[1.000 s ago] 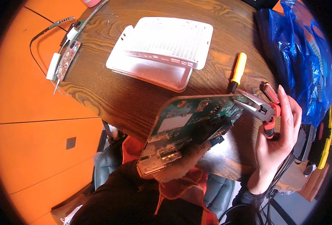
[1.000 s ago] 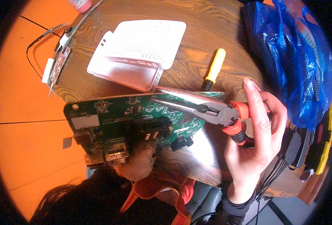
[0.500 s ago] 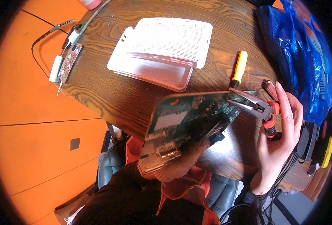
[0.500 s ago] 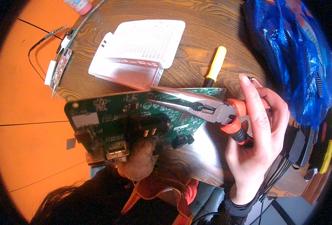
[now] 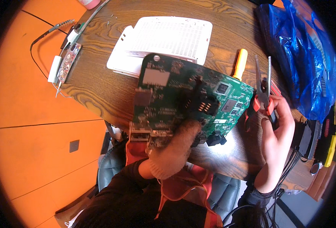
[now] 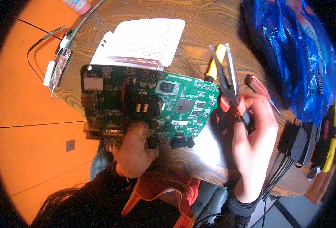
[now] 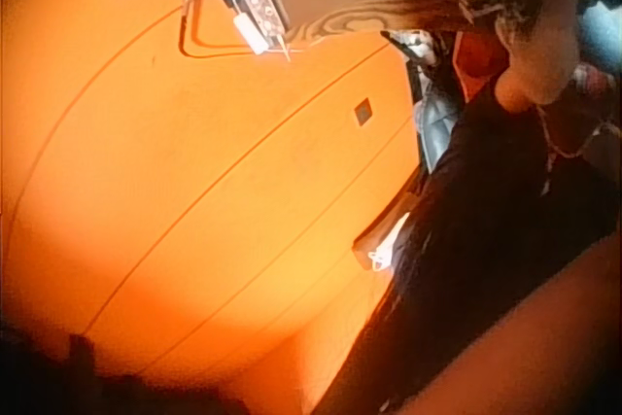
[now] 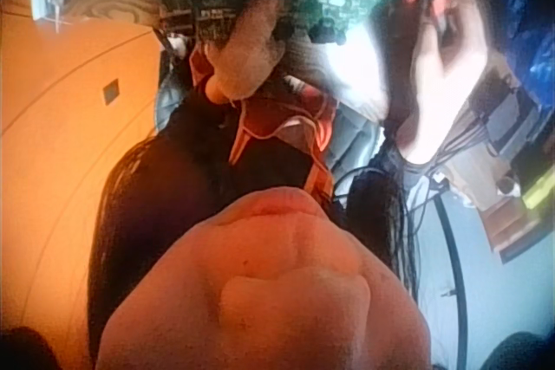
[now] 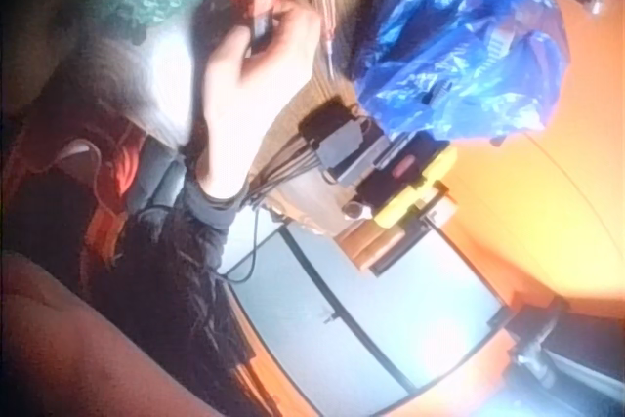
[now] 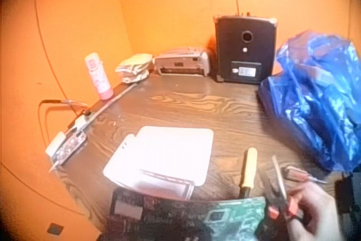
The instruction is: The person holds a green circuit board on their lap and uses pliers to remove small components from the board. They repeatedly adjust their grip and rotate the board to access different areas while working.
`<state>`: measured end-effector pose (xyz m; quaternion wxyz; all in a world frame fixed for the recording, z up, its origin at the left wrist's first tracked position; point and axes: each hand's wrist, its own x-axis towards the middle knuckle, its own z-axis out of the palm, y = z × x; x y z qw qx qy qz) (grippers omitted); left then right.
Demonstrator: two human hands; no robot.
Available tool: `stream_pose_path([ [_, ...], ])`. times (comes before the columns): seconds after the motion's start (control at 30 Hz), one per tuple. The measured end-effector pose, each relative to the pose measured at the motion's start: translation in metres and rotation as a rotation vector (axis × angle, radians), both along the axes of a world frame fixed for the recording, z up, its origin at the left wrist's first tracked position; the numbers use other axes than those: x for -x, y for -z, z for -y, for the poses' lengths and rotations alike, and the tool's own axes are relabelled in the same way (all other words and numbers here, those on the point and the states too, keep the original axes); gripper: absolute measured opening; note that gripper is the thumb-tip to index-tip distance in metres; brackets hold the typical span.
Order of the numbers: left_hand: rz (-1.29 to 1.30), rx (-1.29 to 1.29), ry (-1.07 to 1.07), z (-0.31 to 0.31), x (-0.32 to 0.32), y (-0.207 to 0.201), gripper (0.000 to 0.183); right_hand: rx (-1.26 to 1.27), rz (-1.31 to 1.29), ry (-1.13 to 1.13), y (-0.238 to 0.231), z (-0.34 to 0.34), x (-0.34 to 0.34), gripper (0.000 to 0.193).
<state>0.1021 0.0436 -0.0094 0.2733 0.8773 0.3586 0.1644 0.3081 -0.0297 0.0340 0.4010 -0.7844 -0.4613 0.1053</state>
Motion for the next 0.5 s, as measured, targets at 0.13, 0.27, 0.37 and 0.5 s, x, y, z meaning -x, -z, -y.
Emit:
stream_pose_path([
  [0.13,0.349,0.176,-0.014,-0.006,-0.001,0.005,0.051,-0.156,-0.809,0.127,0.002,0.005,-0.007,0.041],
  [0.27,0.391,0.186,-0.017,-0.007,0.000,0.005,0.050,-0.476,-1.127,-0.163,0.005,0.003,-0.019,0.062],
  [0.37,0.406,0.185,-0.013,-0.008,-0.002,0.007,0.050,-0.618,-1.288,-0.321,0.007,0.001,-0.020,0.063],
  [0.5,0.420,0.182,-0.007,-0.009,-0.005,0.009,0.049,-0.615,-1.216,-0.293,0.010,0.001,-0.018,0.058],
])
